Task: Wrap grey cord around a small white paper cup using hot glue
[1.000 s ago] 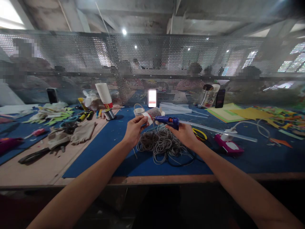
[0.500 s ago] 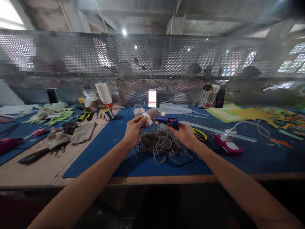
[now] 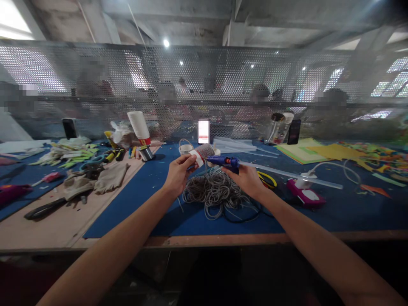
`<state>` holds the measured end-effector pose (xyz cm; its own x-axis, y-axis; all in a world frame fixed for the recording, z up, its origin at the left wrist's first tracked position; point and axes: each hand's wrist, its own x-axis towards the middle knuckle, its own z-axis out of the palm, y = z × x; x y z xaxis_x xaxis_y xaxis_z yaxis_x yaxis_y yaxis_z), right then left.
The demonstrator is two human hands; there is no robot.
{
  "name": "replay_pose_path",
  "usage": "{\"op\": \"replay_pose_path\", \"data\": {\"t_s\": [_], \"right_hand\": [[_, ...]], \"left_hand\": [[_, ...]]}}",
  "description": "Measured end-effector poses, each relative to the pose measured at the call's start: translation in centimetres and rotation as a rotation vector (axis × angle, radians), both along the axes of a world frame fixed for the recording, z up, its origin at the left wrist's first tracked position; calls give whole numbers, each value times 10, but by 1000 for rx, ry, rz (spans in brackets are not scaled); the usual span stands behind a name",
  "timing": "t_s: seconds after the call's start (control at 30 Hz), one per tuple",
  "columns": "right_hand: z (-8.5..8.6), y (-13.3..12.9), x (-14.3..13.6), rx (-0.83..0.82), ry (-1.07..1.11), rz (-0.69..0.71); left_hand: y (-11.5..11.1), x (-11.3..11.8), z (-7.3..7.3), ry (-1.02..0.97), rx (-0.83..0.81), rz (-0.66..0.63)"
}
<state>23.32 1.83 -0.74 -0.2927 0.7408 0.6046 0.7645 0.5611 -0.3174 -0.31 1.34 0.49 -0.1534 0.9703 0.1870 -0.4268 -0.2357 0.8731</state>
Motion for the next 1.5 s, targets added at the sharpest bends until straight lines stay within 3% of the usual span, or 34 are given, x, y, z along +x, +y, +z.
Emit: {"op": "replay_pose_path", "data": {"t_s": [0.57,1.5], "right_hand": [[2,-3,-1,39,45,7],[4,-4,-1,6,17,-13]], "left_hand": [[-3,4,0,80,32,-52],[-1,3,-3,130,60,-25]]}}
